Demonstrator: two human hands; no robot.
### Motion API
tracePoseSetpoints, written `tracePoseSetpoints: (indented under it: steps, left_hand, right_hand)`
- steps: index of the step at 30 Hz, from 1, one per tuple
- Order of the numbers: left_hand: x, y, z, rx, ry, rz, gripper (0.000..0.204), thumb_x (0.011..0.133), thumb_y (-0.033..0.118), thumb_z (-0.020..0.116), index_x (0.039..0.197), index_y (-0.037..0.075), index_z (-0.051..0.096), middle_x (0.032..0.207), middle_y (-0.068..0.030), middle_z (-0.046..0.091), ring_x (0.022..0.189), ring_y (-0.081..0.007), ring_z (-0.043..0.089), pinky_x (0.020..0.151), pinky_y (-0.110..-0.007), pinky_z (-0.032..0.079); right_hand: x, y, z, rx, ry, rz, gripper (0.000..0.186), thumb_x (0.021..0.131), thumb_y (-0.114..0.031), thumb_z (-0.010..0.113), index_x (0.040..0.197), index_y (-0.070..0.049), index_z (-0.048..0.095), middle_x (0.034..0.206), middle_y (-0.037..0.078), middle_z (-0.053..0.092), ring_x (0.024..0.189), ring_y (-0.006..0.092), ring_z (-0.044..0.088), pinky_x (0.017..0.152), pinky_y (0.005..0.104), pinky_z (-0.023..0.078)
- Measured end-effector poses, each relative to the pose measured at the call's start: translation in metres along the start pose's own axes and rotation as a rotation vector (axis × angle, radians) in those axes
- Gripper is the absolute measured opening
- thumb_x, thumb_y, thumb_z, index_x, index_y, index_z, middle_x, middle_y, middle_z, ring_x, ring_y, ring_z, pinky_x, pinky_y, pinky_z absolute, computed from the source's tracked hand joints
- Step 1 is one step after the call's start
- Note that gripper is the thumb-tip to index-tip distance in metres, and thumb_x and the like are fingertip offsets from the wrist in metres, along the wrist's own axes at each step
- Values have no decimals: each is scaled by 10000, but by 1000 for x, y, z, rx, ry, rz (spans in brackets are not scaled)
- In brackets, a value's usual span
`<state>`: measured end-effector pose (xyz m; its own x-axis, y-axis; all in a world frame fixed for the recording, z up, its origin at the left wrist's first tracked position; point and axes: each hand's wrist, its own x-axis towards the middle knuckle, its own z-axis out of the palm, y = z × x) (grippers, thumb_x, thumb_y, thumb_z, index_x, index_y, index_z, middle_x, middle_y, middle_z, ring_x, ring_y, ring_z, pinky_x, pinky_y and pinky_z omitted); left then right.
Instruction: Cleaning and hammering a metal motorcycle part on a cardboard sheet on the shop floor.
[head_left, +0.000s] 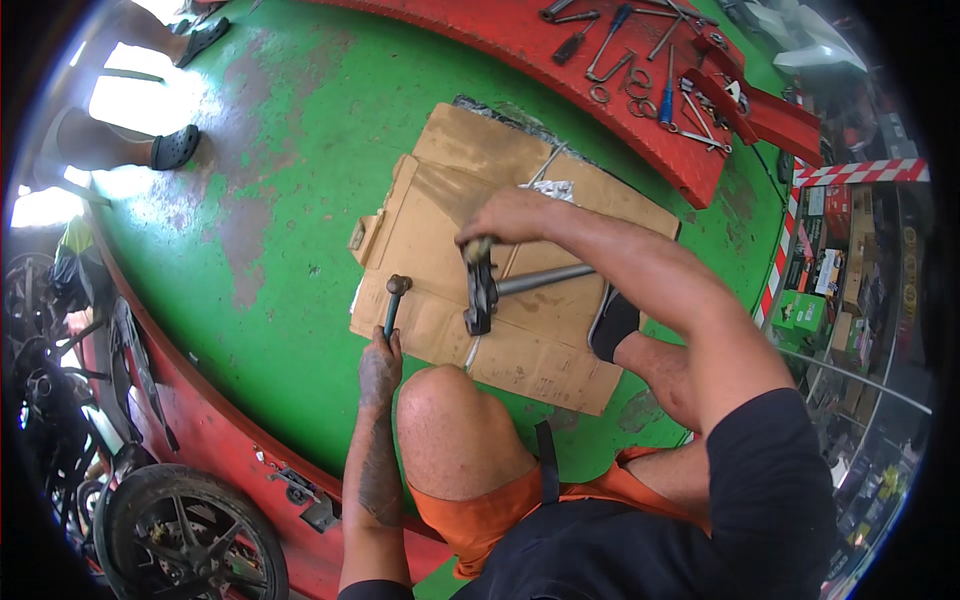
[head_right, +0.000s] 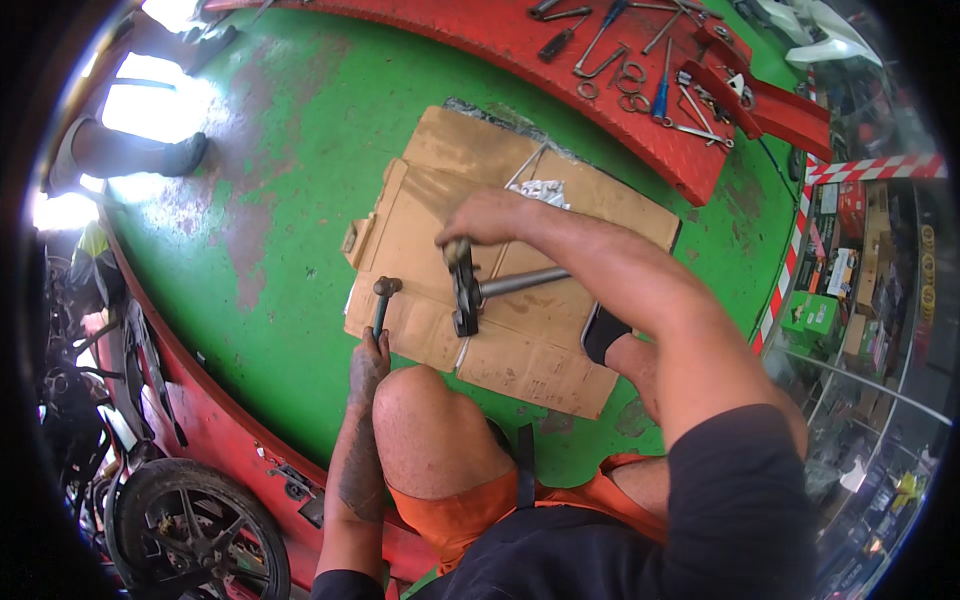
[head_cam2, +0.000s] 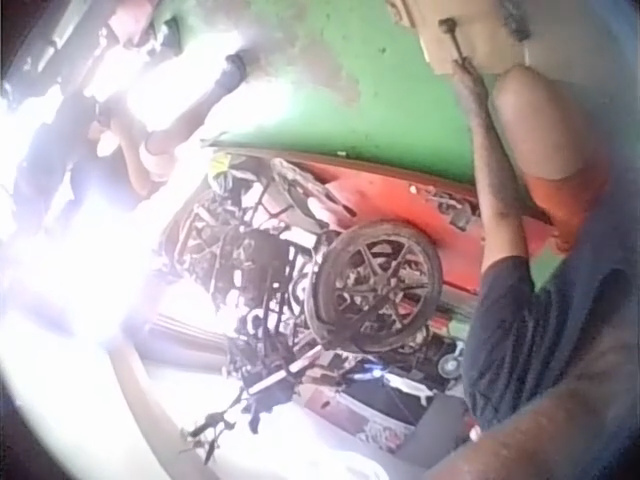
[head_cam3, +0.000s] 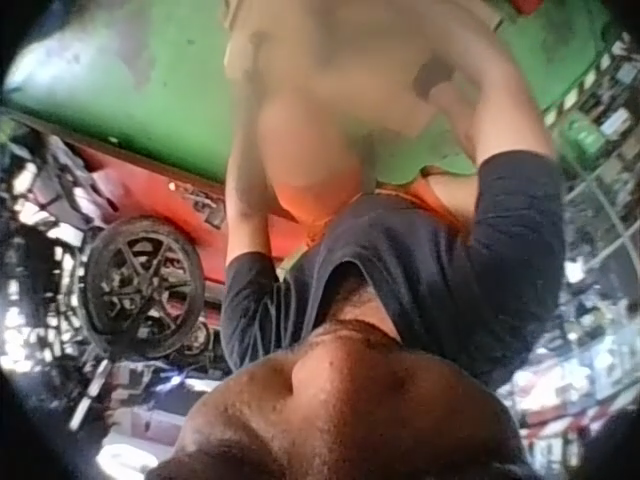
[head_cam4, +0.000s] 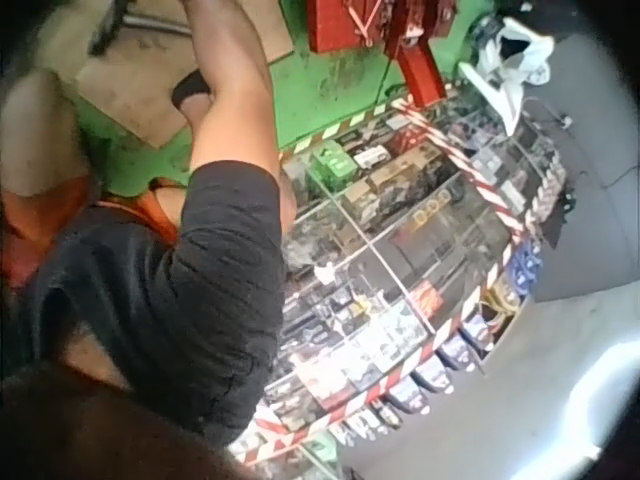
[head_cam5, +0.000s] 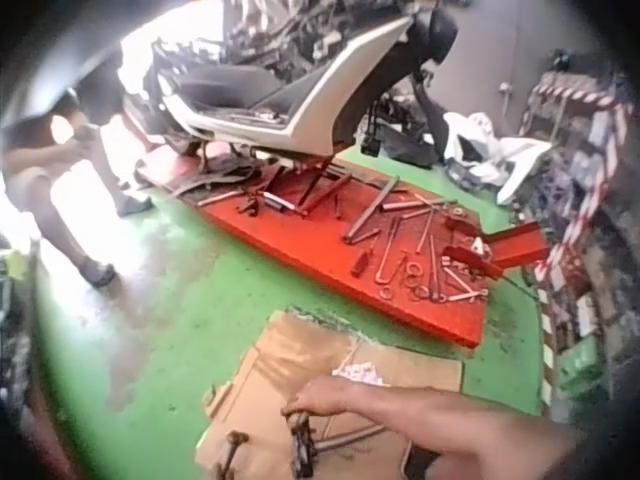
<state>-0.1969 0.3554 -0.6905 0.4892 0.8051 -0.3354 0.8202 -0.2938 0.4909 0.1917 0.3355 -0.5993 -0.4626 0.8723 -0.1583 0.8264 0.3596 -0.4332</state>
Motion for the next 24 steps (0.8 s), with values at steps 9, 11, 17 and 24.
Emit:
tracePoseSetpoints:
  steps: [9, 11, 17, 24]
  left_hand:
    - [2, -2, 5, -92, -36, -32, 280, 1037, 295, 530, 1019, 15, 537, 751, -286, 636, 705, -512, 615, 567, -569, 459]
    - [2, -8, 14, -167, -50, -85, 215, 1017, 229, 555, 1056, 18, 556, 844, -285, 666, 795, -503, 641, 625, -563, 494]
    - [-1, -25, 30, -393, -26, 241, 193, 953, 60, 570, 1136, 16, 612, 986, -197, 699, 898, -334, 699, 689, -440, 531]
    - [-2, -19, 24, -399, -10, 209, 149, 958, 88, 590, 1086, 12, 608, 1013, -118, 664, 926, -202, 635, 754, -363, 525]
  right_hand:
    - [17, -52, 9, 461, 660, 543, 399, 770, -496, 771, 916, -125, 748, 753, 110, 702, 697, 286, 697, 634, 386, 543]
    - [31, -108, 27, 534, 600, 509, 341, 732, -457, 787, 852, -144, 723, 735, 90, 690, 689, 293, 689, 624, 393, 539]
    - [67, -170, 70, 606, 620, 367, 202, 691, -305, 769, 769, -146, 673, 714, 75, 660, 683, 304, 670, 593, 427, 523]
    - [72, -166, 77, 562, 733, 276, 193, 683, -288, 784, 773, -154, 678, 685, 62, 637, 672, 289, 666, 592, 431, 524]
